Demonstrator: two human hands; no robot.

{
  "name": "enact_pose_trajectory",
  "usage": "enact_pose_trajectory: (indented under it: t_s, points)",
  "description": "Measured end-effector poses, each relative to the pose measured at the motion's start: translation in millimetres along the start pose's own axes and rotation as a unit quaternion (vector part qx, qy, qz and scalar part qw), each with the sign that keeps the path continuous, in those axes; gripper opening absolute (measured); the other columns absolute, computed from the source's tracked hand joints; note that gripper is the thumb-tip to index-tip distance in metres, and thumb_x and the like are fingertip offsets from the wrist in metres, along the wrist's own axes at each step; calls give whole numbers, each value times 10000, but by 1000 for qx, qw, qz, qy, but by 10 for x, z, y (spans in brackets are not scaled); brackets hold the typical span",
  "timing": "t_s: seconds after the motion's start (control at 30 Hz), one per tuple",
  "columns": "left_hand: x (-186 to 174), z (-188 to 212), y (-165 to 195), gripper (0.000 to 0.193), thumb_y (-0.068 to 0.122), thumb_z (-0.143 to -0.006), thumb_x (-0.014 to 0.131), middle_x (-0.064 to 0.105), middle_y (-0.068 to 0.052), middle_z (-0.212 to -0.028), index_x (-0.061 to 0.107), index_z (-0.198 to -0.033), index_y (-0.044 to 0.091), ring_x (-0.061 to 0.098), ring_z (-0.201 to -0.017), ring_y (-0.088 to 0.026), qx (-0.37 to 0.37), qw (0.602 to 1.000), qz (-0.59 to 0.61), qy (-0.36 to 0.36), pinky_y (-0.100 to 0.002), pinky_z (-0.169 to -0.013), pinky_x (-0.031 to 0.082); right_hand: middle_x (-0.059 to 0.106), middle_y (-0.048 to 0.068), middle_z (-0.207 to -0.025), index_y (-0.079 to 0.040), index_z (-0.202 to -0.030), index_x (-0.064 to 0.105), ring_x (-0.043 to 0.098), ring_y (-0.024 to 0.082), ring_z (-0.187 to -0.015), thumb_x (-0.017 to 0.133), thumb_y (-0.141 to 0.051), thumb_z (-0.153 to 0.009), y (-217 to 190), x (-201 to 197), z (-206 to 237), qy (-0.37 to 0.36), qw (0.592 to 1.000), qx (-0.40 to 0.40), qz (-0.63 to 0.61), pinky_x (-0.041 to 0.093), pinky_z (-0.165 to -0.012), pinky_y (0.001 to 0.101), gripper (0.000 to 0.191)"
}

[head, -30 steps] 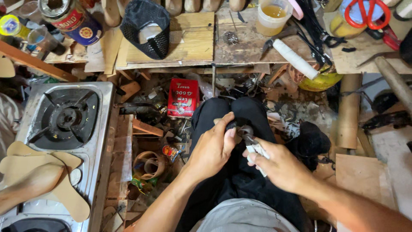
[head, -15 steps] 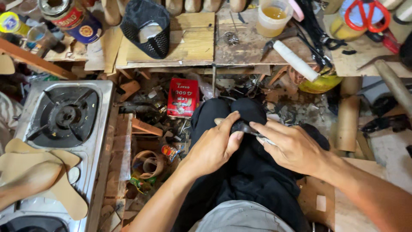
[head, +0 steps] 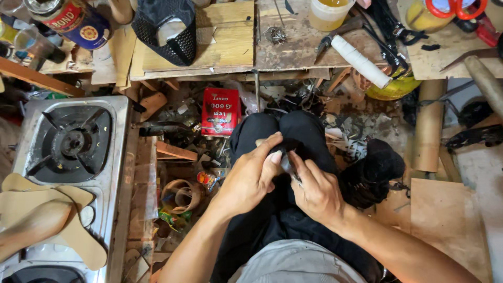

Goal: The person uses a hammer and a small metal tool to tap and secure the sole of a black slipper. They repeatedly tap along the edges of the sole, then use a hammer to drive in a small black strap across the sole.

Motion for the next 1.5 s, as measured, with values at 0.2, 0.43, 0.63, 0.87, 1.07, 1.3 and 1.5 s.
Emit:
enact_pose_trajectory:
  t_s: [0.2,0.43,0.63,0.87,1.07,1.3,1.5]
  points:
    - [69,143,-45,377,137,-1066,504,624,-285,-1373,494,-1394,-49,666,-1168,-484,166,968,-151,109,-496,-978,556,680,133,-823,-13,-1116,656,740,285,-710,667,-118,-946,-58,-218,99,-211,926,269,-159,579,-658,387,200]
    - [214,234,-43,448,159,-990,549,549,-285,-1465,462,-1369,-63,660,-1053,-489,126,976,-172,42,-505,-885,550,706,148,-928,-4,-1298,604,717,325,-799,643,-123,-922,-88,-730,-196,-302,935,127,-139,548,-673,408,396]
    - [-71,231,-15,498,231,-1026,524,571,-240,-1456,445,-1455,-10,717,-926,-443,97,993,-55,-34,-470,-833,590,667,160,-892,-15,-1357,583,688,338,-610,661,-64,-857,-136,-433,-79,-232,967,105,-28,559,-537,408,508]
    - [5,334,-147,365,169,-1072,481,650,-257,-1357,524,-1394,2,653,-1189,-466,100,985,-120,75,-477,-983,541,659,178,-907,44,-1281,597,690,369,-731,665,-12,-845,-250,116,251,-52,995,62,-50,568,-604,418,446]
    - [-19,404,-317,380,109,-1031,496,664,-245,-1340,492,-1395,3,659,-1139,-478,124,980,-120,105,-488,-932,556,747,86,-871,-15,-1137,734,708,195,-786,634,-184,-952,-95,9,326,-294,851,324,-289,577,-703,356,270]
    - [58,432,-304,455,120,-1000,555,603,-238,-1425,440,-1424,1,687,-985,-482,148,971,-171,73,-517,-787,576,786,49,-969,-31,-1194,761,724,138,-877,632,-166,-900,109,-203,102,-424,693,405,-420,632,-772,345,349]
    - [93,384,-215,467,128,-992,557,578,-225,-1469,434,-1421,-13,690,-979,-472,153,969,-186,55,-511,-779,575,771,96,-764,5,-967,709,769,169,-694,634,-231,-915,127,-464,-226,-492,686,401,-355,645,-630,319,253]
Point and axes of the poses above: each hand's wrist, its own z-axis away from the middle knuckle, its own x-axis out of the palm, y = z × x, the point moved 2 cm from there along -z, towards the middle knuckle
